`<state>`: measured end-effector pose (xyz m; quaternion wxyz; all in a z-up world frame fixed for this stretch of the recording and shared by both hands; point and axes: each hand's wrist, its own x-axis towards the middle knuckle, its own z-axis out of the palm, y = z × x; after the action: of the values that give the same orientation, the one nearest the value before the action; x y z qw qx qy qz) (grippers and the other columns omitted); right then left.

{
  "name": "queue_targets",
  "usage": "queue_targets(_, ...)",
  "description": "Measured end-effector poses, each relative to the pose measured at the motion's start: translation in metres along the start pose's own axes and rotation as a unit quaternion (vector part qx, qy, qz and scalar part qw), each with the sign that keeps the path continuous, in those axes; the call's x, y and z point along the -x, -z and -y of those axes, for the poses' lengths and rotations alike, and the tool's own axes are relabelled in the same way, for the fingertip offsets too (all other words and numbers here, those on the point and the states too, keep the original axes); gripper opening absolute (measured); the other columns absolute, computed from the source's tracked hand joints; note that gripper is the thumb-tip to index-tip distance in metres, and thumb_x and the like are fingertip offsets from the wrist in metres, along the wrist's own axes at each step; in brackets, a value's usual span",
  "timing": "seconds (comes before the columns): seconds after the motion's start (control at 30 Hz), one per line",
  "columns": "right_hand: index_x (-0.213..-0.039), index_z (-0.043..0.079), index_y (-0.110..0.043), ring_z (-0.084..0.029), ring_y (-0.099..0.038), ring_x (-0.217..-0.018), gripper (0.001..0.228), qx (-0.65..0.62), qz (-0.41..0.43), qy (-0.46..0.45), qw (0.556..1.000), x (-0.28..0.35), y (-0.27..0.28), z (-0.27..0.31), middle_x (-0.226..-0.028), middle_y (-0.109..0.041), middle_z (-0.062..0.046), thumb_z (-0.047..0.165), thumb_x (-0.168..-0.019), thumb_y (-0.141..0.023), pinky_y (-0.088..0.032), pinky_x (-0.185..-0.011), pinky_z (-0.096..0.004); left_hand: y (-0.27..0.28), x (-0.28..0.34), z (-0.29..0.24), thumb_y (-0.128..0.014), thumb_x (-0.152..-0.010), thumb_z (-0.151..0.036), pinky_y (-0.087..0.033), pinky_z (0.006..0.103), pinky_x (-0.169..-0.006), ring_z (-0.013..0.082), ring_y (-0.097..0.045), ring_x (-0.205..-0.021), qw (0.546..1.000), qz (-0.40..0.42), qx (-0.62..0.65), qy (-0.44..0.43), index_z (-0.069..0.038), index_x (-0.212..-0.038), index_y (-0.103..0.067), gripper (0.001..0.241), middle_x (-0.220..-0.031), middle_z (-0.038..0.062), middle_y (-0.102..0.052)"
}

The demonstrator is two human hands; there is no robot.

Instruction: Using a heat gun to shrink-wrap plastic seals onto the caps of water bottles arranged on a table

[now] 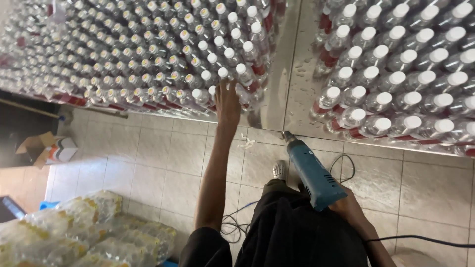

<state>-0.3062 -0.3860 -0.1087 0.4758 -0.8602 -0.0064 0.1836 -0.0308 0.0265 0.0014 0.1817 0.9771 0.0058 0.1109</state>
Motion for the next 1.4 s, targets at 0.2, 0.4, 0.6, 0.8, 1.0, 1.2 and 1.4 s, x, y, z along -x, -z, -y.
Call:
queue_targets(0.2,-0.148,0.007,-0.063,-0.034,-0.065,-0.139,0.071,-0.070,-0.024,-0.106,0.992,0.046,-0.015,-0.033,-0.150,-0.069,-0.015,0.017,-0.082,-0.086,-0.053,-0.113,-0.050,-0.086,0.007,-0.134,-0.087,-0.087,-0.011,-0.049,0.0539,-0.116,0.0370,-0.062,-0.134,0.942,-0.097,0.010,-0.322,-0.017,-0.099,-0.078,0.016,-0.136,0.012,-0.067)
queue_targets(0.4,-0.154,0.005,-0.057,-0.032,-0.058,-0.142,0.070,-0.105,-0.052,-0.146,0.982,0.062,-0.020,-0.054,-0.155,-0.062,-0.016,0.006,-0.086,-0.077,-0.046,-0.116,-0.049,-0.121,0.003,-0.207,-0.071,-0.093,0.005,-0.058,0.0558,-0.115,0.0446,-0.056,-0.146,0.947,0.133,0.086,-0.281,-0.016,-0.158,-0.051,0.071,-0.155,0.024,-0.055)
queue_targets(0.6,-0.154,0.007,-0.058,-0.036,-0.055,-0.150,0.078,-0.008,-0.079,-0.056,0.995,0.065,-0.015,-0.048,-0.160,-0.060,-0.017,0.018,-0.082,-0.084,-0.045,-0.122,-0.052,-0.018,-0.012,-0.176,-0.087,-0.087,0.002,-0.069,0.0401,-0.107,0.0299,-0.066,-0.130,0.936,0.236,0.175,-0.195,-0.003,-0.123,-0.074,0.039,-0.141,0.016,-0.065)
queue_targets(0.8,-0.150,0.008,-0.060,-0.036,-0.057,-0.145,0.071,0.011,-0.067,-0.013,0.998,0.044,-0.026,-0.034,-0.155,-0.062,-0.017,0.020,-0.084,-0.083,-0.047,-0.120,-0.053,-0.081,-0.016,-0.073,-0.086,-0.094,-0.009,-0.064,0.0378,-0.097,0.0302,-0.071,-0.116,0.964,0.102,0.140,-0.203,-0.014,-0.129,-0.073,0.038,-0.118,0.008,-0.067)
queue_targets(1.0,-0.146,0.008,-0.062,-0.036,-0.060,-0.141,0.065,0.037,-0.043,0.034,0.998,0.027,-0.028,-0.023,-0.150,-0.064,-0.016,0.021,-0.086,-0.082,-0.049,-0.117,-0.053,-0.057,-0.017,-0.038,-0.093,-0.084,-0.021,-0.059,0.0473,-0.102,0.0367,-0.065,-0.114,0.968,0.140,0.137,-0.154,-0.012,-0.129,-0.069,0.052,-0.115,0.012,-0.063)
queue_targets(1.2,-0.142,0.009,-0.064,-0.036,-0.062,-0.136,0.059,0.072,-0.030,0.079,0.994,0.016,-0.008,-0.017,-0.145,-0.067,-0.016,0.022,-0.087,-0.081,-0.051,-0.115,-0.053,-0.035,-0.003,-0.056,-0.076,-0.102,-0.033,-0.057,0.0474,-0.100,0.0359,-0.064,-0.114,0.975,0.109,0.155,-0.118,-0.011,-0.132,-0.067,0.038,-0.120,0.014,-0.061)
queue_targets(1.4,-0.138,0.009,-0.066,-0.036,-0.064,-0.132,0.053,0.102,-0.031,0.107,0.989,0.048,0.036,-0.035,-0.140,-0.069,-0.015,0.023,-0.089,-0.080,-0.053,-0.113,-0.053,-0.042,0.003,-0.054,-0.075,-0.101,-0.038,-0.057,0.0489,-0.101,0.0396,-0.068,-0.112,0.985,0.096,0.128,-0.064,-0.006,-0.133,-0.066,0.046,-0.117,0.016,-0.060)
